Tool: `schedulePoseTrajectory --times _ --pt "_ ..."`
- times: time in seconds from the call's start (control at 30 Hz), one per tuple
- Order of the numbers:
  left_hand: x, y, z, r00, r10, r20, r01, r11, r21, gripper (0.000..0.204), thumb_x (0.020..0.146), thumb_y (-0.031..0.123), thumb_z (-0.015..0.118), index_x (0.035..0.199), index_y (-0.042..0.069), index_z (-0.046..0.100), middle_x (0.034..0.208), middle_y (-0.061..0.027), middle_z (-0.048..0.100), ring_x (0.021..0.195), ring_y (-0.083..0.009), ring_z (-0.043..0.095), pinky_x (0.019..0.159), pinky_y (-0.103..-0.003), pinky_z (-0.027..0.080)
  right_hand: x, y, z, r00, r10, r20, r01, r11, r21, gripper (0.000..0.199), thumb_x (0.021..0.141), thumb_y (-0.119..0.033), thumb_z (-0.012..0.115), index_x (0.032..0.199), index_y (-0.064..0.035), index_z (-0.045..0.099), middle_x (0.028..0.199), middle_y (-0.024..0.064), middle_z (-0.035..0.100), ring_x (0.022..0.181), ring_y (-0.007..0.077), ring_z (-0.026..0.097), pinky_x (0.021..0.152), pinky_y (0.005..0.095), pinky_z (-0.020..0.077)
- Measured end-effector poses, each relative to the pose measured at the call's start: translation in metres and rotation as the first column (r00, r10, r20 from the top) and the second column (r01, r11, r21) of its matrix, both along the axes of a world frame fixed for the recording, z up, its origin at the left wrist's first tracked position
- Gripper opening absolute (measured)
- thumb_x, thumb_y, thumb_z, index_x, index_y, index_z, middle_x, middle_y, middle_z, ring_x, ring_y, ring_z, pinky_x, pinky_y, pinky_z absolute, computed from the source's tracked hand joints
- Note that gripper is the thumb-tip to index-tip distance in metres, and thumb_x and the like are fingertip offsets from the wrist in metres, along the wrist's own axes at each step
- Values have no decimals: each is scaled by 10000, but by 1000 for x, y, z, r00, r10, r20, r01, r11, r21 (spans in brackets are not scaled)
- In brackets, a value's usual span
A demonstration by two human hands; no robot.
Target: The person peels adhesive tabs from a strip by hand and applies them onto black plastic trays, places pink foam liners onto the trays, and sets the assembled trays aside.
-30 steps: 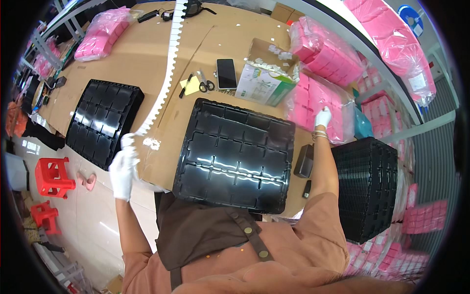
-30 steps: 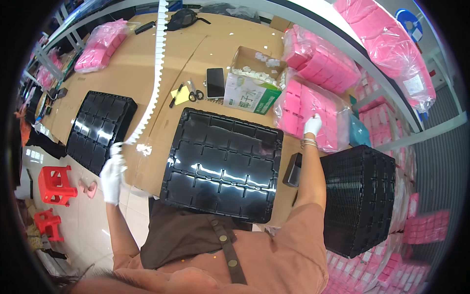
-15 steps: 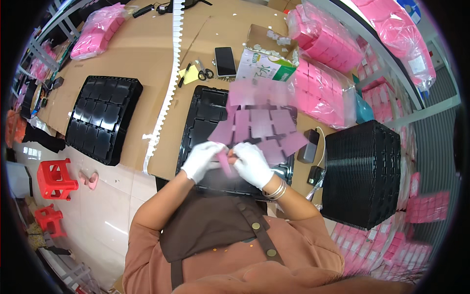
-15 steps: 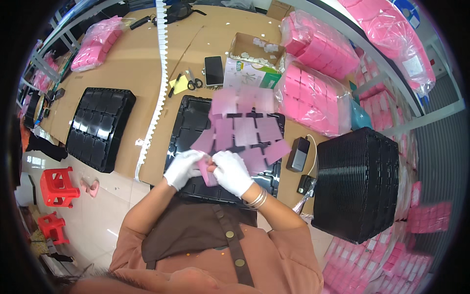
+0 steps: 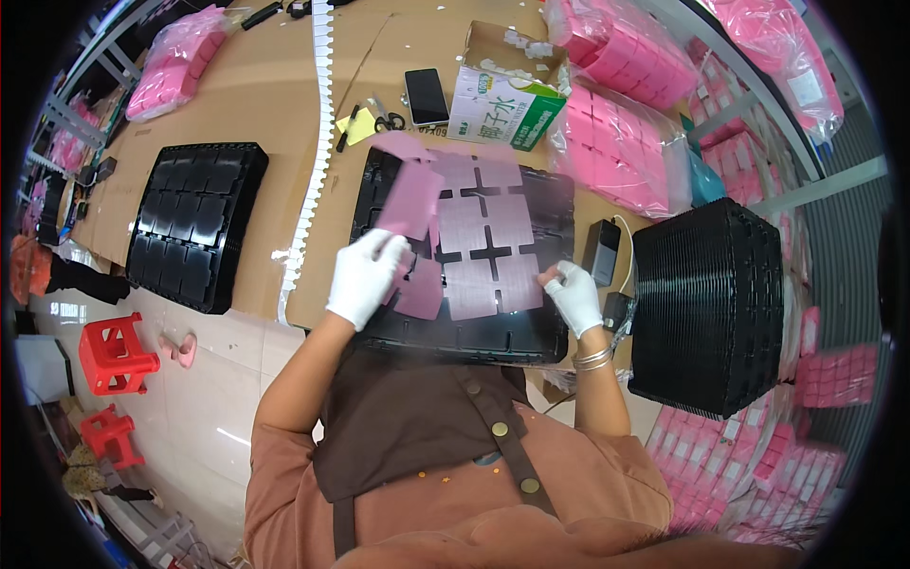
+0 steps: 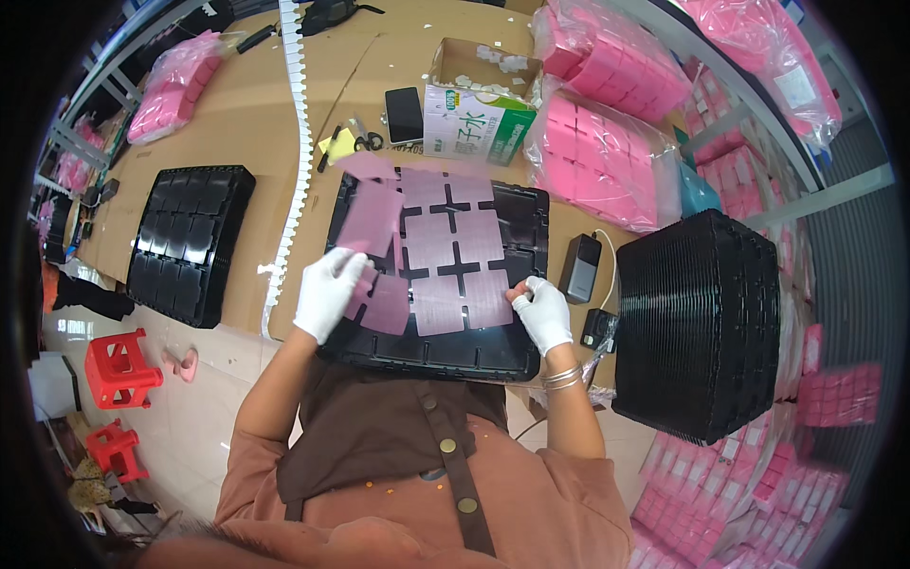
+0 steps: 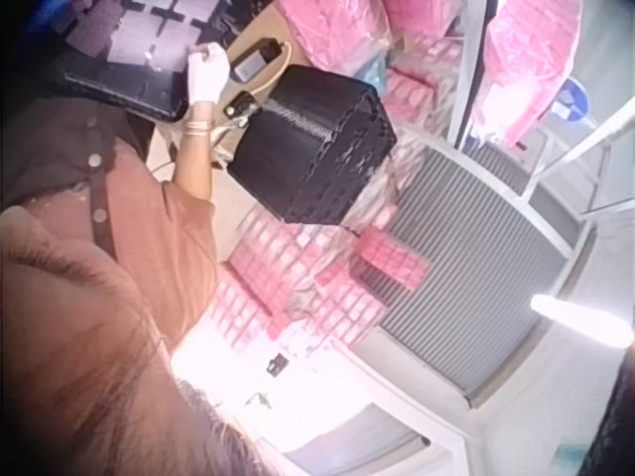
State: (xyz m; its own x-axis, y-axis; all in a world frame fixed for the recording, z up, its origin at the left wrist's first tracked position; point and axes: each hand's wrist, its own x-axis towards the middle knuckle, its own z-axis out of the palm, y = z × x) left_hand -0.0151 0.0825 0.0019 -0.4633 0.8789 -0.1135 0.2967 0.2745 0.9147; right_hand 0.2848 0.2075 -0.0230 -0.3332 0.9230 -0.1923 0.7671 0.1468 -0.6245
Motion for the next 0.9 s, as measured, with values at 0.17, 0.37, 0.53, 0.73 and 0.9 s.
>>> schedulePoseTrajectory --times 0.17,0.37,0.53,0.73,0.9 --pt "-24 -28 -29 901 190 391 -137 978 -159 475 982 301 491 1370 36 420 1093 -118 639 730 -127 638 613 -247 528 -3 -8 -2 997 -73 1 73 997 -11 328 805 -359 697 852 -37 657 764 138 665 718 290 643 670 373 492" --pt "-12 -55 -40 890 214 -404 -200 977 77 726 878 200 642 1465 34 249 1025 -140 614 822 -223 614 792 -321 507 -32 -17 7 969 43 242 -73 991 114 341 783 -401 707 806 -66 653 902 139 648 844 339 618 792 423 464" --pt "-2 -53 -42 972 164 -166 -180 979 -90 687 854 63 612 1459 39 286 832 -66 596 749 -151 594 739 -284 503 -16 -11 0 984 -100 -149 100 995 -10 249 823 -266 682 796 -28 611 712 99 613 664 199 585 657 339 465" --pt "12 -44 -29 961 50 -274 -82 991 -108 691 859 150 639 1447 28 298 1163 -212 602 967 -283 624 869 -338 477 36 -30 -7 966 -167 -199 148 983 -107 214 847 -199 665 808 8 627 627 40 608 571 92 527 530 278 422" --pt "10 -61 -30 927 9 -374 -73 985 -158 673 853 137 643 1431 15 321 832 -148 644 747 -274 641 747 -353 503 43 -51 -6 969 -195 -152 170 972 -162 256 863 -217 656 790 28 647 594 49 610 547 83 528 504 277 411"
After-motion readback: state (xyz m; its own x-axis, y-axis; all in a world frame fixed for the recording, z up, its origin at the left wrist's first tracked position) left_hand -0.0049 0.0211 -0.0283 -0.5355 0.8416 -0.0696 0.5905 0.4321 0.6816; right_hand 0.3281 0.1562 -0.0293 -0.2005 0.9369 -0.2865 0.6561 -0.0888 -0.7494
